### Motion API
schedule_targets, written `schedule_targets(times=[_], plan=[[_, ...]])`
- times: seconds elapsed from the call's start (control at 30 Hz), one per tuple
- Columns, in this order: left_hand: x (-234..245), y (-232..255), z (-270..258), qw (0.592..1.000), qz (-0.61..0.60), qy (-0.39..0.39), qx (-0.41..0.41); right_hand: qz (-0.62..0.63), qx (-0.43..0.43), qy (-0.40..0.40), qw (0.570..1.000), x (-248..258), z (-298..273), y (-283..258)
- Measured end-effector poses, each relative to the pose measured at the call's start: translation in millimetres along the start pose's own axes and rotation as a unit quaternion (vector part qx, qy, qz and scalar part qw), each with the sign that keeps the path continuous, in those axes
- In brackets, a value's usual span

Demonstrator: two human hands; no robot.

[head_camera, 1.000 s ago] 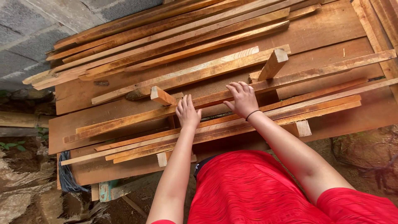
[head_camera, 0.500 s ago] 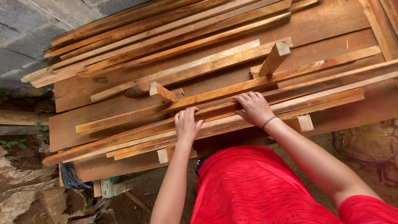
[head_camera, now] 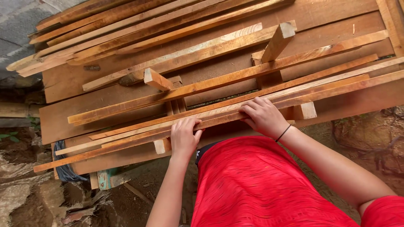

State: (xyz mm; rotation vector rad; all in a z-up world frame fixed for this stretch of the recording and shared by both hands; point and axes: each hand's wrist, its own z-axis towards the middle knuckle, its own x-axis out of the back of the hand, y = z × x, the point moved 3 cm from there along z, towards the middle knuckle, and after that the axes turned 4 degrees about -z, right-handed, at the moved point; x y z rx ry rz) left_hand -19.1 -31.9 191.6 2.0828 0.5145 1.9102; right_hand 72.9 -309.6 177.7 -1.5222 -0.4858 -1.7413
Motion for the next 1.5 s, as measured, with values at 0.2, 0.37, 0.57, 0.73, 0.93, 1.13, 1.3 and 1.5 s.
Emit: schedule_targets(times=[0.2, 0.37, 0.57, 0.73, 0.93, 1.13, 1.3, 1.5], plan=[[-11, -7, 0, 0.999, -0.03, 0.015, 0.02, 0.029, -0.033, -0.015, 0.999, -13, -5, 6], [-72, -34, 1, 0.999, -0.008, -0.007, 0.033, 0.044, -0.028, -0.077, 0.996, -65, -13, 18], [-143, -75, 7, 0.999, 0.026, -0.042, 0.009, 0.009, -0.018, -0.104, 0.994, -133, -27, 28], [-143, -81, 13, 0.997, 0.051, -0.054, -0.027, 0.001, -0.019, -0.12, 0.993, -133, -24, 29], [-140, -76, 9, 0.998, 0.041, -0.039, -0.027, -0.008, -0.032, -0.104, 0.994, -124, -25, 23], [-141, -73, 9, 1.0, 0.017, -0.016, -0.007, -0.037, -0.046, -0.08, 0.995, -120, -29, 16], [-141, -72, 7, 1.0, 0.016, -0.016, -0.004, -0.053, -0.045, -0.065, 0.995, -122, -33, 15], [-135, -66, 7, 0.999, 0.03, -0.038, -0.003, -0.066, -0.103, -0.058, 0.991, -122, -37, 5]])
